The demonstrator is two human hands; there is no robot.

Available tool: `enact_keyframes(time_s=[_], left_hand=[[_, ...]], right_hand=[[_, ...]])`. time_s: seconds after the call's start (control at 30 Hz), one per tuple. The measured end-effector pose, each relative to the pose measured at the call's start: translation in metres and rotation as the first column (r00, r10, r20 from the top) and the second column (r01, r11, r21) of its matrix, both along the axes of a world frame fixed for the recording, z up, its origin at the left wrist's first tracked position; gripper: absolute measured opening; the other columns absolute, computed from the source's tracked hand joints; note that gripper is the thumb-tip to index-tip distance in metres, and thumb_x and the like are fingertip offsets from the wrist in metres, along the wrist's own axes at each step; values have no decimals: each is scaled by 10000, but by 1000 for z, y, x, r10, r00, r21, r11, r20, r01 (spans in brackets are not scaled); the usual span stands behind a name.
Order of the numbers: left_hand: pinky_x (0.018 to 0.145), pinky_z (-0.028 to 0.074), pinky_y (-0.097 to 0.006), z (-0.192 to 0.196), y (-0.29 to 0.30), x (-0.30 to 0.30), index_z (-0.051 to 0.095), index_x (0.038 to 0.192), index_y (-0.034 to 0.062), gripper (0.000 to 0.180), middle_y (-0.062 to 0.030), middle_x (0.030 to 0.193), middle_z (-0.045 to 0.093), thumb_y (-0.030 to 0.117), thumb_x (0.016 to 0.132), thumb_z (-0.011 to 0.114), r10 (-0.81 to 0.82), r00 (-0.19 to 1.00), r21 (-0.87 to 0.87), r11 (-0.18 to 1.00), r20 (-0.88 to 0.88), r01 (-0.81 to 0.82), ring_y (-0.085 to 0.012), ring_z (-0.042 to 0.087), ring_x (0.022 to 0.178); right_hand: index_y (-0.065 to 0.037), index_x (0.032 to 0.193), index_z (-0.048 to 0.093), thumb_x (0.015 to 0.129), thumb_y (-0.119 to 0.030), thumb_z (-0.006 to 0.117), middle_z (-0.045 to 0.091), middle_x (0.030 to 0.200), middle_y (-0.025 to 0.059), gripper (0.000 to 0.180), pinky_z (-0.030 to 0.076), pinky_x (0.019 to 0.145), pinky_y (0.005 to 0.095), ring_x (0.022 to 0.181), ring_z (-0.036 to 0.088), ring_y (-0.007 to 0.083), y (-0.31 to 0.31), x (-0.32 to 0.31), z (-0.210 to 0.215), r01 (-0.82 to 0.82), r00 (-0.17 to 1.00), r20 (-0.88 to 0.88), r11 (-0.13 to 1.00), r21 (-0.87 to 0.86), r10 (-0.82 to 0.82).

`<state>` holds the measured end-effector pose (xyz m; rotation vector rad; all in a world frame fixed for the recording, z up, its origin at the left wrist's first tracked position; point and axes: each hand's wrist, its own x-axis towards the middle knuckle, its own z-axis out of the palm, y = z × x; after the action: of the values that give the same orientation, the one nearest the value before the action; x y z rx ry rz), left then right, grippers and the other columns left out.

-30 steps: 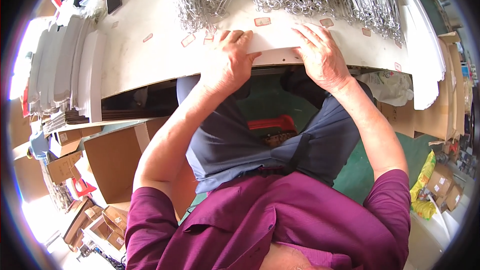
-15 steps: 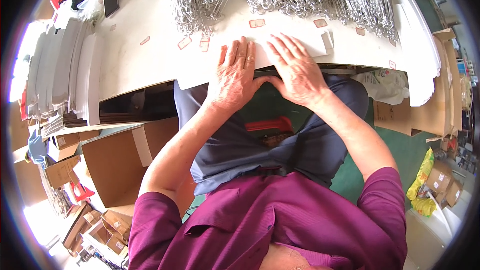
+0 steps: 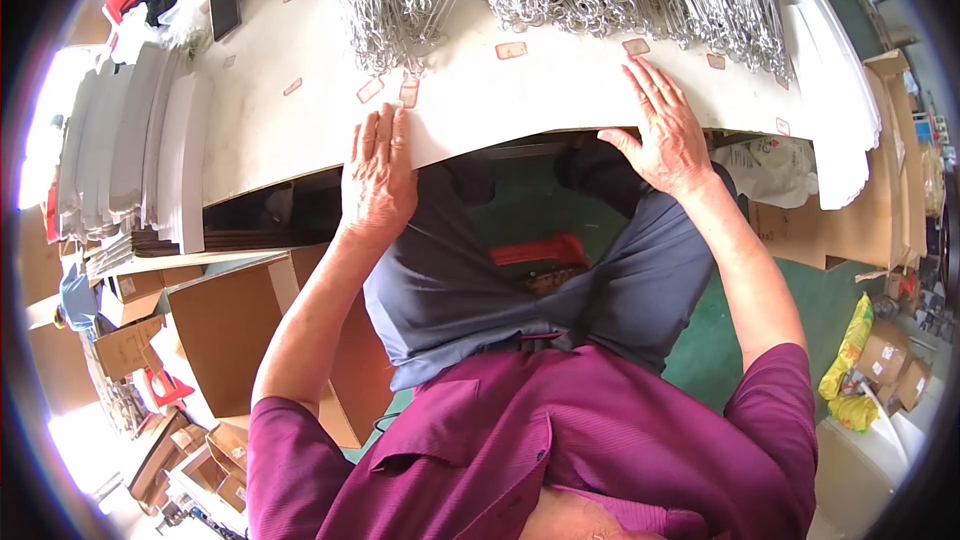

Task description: Assembling bundles of long cleaning brushes into white plastic housings in a factory setting.

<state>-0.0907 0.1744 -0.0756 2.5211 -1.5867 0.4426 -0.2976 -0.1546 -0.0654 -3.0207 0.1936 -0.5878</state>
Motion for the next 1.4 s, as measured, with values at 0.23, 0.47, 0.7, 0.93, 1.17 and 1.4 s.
enact_keyframes(time_s=[0.23,0.47,0.7,0.93,1.17,1.4], left_hand=[[1070,442,-522,55,8,-32,567,1300,-78,506,-267,1271,627,83,845,719,-54,993,-22,998,-109,52,-439,578,1218],[836,543,-439,86,-53,-70,572,1239,-21,607,-249,1044,686,310,786,803,71,455,148,980,-888,136,-393,692,972],[787,554,-444,68,-48,-77,567,1182,-20,558,-233,975,688,251,763,816,46,577,26,999,-816,-43,-385,709,907],[866,578,-429,54,-36,-99,503,1375,48,687,-229,1116,695,185,778,815,-30,631,-69,997,-775,-37,-374,711,1023],[846,593,-432,47,-39,-105,443,1430,162,754,-210,1122,701,160,779,824,-52,566,-104,993,-823,-60,-369,722,1005],[805,596,-413,48,-41,-106,501,1348,148,674,-180,1035,724,155,765,839,-50,503,-81,996,-863,-41,-335,742,920]], right_hand=[[-20,1209,653,796,-106,786,672,1252,122,441,475,1077,432,1198,618,301,5,-20,11,-130,980,158,990,54,120],[-49,1206,677,806,-105,769,656,1264,116,414,470,1078,438,1231,598,306,80,6,35,-442,893,168,883,156,417],[-13,1244,646,801,-106,824,643,1131,152,486,541,896,420,1043,632,325,97,-28,30,-115,939,344,922,370,-21],[60,1186,653,866,-52,776,693,923,173,361,568,673,376,778,692,312,132,-28,4,-232,927,375,760,607,-16],[38,1011,710,975,-88,673,703,839,171,137,522,638,341,724,698,234,138,-27,2,-130,990,141,269,954,-24],[55,992,703,977,-73,668,707,831,154,134,538,660,329,732,690,209,145,-31,4,-107,994,93,322,941,60]])
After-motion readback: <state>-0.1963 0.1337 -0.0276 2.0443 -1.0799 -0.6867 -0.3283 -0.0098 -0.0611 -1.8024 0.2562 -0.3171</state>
